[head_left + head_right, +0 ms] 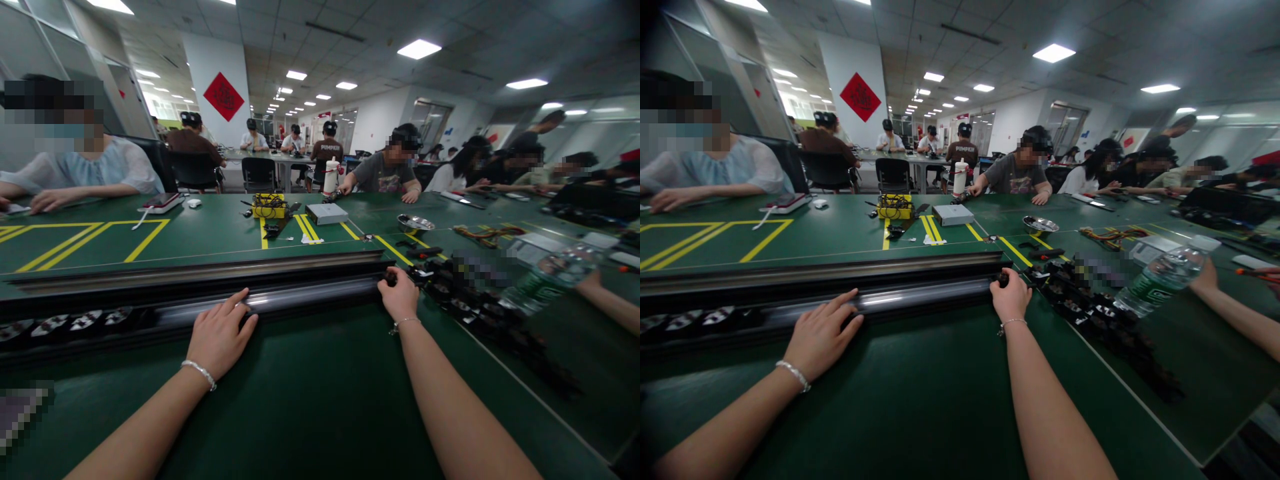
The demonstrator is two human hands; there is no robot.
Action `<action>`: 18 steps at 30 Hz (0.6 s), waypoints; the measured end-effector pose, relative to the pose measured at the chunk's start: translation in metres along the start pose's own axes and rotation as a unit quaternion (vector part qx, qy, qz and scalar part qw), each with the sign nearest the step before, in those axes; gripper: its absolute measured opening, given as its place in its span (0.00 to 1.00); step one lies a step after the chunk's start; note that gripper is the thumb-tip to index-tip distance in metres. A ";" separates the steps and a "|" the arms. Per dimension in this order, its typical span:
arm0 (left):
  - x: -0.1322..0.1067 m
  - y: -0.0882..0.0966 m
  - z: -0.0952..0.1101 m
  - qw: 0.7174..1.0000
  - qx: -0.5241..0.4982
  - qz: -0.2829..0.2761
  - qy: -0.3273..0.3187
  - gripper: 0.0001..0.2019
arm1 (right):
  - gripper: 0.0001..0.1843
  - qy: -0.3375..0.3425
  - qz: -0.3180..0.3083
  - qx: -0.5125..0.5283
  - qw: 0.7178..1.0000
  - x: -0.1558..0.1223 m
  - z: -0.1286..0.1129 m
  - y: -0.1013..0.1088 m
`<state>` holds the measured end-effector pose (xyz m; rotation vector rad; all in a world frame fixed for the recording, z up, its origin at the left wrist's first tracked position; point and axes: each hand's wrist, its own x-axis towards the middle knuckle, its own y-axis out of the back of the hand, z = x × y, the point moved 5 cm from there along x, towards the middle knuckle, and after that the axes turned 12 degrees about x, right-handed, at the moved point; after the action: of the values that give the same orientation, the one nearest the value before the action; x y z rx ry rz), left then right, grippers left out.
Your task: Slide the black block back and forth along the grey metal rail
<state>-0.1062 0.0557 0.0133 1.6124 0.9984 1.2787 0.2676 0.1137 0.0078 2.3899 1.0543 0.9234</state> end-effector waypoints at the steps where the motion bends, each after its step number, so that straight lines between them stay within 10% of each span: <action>1: 0.000 0.000 0.000 1.000 0.000 -0.001 0.001 0.17 | 0.21 0.001 0.001 0.005 1.000 0.000 0.000 0.000; 18: 0.001 0.002 0.001 1.000 -0.003 -0.002 0.004 0.17 | 0.19 0.013 0.005 0.029 0.999 0.003 0.005 0.000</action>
<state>-0.1053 0.0556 0.0157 1.6015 1.0016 1.2848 0.2723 0.1156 0.0052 2.4373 1.0942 0.9414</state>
